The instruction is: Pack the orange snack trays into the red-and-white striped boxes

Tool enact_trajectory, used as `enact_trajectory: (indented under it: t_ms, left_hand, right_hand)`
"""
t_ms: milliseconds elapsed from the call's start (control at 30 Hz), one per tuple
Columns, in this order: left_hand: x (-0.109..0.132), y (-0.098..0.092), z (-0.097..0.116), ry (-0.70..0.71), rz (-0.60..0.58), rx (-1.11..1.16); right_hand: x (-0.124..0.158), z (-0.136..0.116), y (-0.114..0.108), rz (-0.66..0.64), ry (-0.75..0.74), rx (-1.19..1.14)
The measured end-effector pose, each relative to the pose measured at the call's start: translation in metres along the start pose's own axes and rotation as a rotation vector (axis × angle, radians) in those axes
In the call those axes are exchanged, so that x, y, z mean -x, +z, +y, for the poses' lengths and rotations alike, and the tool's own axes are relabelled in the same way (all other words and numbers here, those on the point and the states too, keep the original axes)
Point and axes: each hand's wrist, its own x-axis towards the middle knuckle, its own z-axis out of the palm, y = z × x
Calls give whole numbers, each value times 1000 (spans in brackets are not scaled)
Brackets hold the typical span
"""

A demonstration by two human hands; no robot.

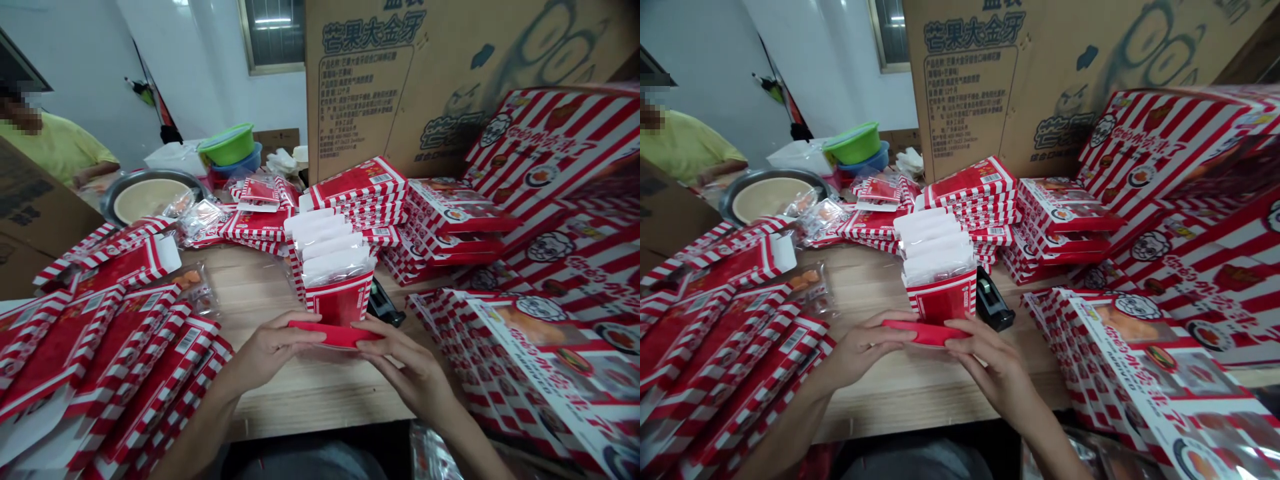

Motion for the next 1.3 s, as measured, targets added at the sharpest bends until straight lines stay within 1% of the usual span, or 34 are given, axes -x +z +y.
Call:
enact_trajectory:
  t_ms: [67, 100, 133, 167, 233, 267, 300, 333, 367, 433, 500, 567, 633, 700, 767, 833, 933, 1067, 1200, 1233, 1300]
  left_hand:
    - [1, 4, 1, 15, 48, 14]
    - [2, 7, 2, 25, 85, 22]
    - [2, 11, 2, 32, 127, 29]
    - [2, 14, 2, 34, 172, 35]
    - [3, 21, 2, 13, 254, 48]
    - [4, 24, 2, -3, 287, 55]
    - [5, 26, 2, -19, 304, 60]
    - [5, 27, 2, -33, 305, 59]
    - [6, 26, 2, -42, 292, 50]
    - [9, 23, 3, -42, 228, 5]
    - [12, 19, 3, -42, 149, -48]
    - [15, 17, 1, -55, 124, -82]
    - [16, 20, -4, -64, 192, -101]
    - [17, 25, -11, -39, 304, -133]
    - [15, 30, -18, 33, 397, -168]
    - [13, 33, -20, 130, 448, -188]
    - [10, 32, -14, 242, 448, -233]
    - [5, 25, 4, 280, 419, -450]
    - [-6, 26, 19, 337, 310, -687]
    - [-9, 28, 21, 348, 309, -733]
    - [-14, 33, 24, 338, 353, -794]
  right_hand:
    - [6, 7, -3, -25, 63, -78]
    - [10, 15, -5, -13, 129, -126]
    - [15, 25, -9, 38, 219, -140]
    - [19, 38, -14, 120, 319, -123]
    - [26, 67, -23, 344, 519, 41]
    - [28, 82, -27, 386, 581, 86]
    - [29, 96, -30, 393, 629, 105]
    - [28, 107, -32, 371, 660, 93]
    - [26, 117, -34, 331, 682, 61]
    - [19, 128, -35, 256, 722, -2]
    - [12, 131, -38, 188, 765, -67]
    - [11, 129, -42, 149, 808, -142]
    - [17, 126, -46, 154, 839, -221]
    - [29, 124, -48, 195, 857, -283]
    - [43, 125, -45, 251, 866, -305]
    - [54, 131, -36, 317, 866, -280]
    - [62, 142, -20, 406, 859, -197]
    - [60, 149, -9, 469, 859, -86]
    - [56, 145, -8, 457, 870, -57]
    - [56, 143, -7, 444, 876, -68]
    - [56, 135, -7, 412, 890, -104]
